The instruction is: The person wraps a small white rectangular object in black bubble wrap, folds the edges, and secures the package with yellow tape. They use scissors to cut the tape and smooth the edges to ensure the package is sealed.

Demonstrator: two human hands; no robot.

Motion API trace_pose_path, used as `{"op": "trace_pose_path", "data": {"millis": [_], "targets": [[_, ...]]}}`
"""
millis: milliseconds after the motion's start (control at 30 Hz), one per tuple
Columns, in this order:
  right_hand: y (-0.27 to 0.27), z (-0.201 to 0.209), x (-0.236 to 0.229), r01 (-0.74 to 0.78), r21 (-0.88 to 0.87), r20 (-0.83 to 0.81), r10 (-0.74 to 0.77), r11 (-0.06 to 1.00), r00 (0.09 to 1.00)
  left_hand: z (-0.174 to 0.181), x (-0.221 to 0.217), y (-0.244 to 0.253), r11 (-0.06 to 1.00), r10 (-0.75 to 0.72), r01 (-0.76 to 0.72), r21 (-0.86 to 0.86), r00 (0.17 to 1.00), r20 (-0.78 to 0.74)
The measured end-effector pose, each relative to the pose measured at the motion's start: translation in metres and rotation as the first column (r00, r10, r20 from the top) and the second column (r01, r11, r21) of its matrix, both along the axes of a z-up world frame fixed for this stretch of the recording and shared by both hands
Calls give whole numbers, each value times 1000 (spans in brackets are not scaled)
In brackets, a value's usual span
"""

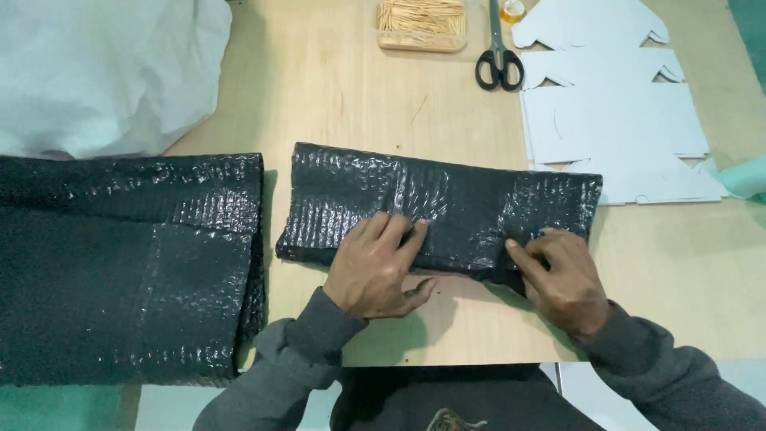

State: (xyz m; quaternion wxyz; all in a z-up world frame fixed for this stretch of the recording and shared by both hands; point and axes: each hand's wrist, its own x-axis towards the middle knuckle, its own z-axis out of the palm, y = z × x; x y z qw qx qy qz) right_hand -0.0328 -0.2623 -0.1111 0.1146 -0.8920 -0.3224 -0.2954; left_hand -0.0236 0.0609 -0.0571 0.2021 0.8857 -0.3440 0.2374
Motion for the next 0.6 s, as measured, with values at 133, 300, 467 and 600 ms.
{"op": "trace_pose_path", "data": {"millis": [133, 300, 467, 600], "targets": [[10, 25, 7, -88, 250, -127, 123, 964, 984, 14, 15, -7, 995, -37, 42, -85, 997, 65], [31, 86, 14, 90, 297, -417, 45, 951, 908, 15, 8, -19, 970, -79, 32, -240, 979, -190], [75, 80, 12, 138, 449, -617, 195, 883, 762, 33, -15, -29, 950, -56, -42, -309, 951, -303], [77, 52, 15, 247, 491, -692, 202, 836, 693, 50, -19, -21, 913, -28, -164, -374, 888, -459]]}}
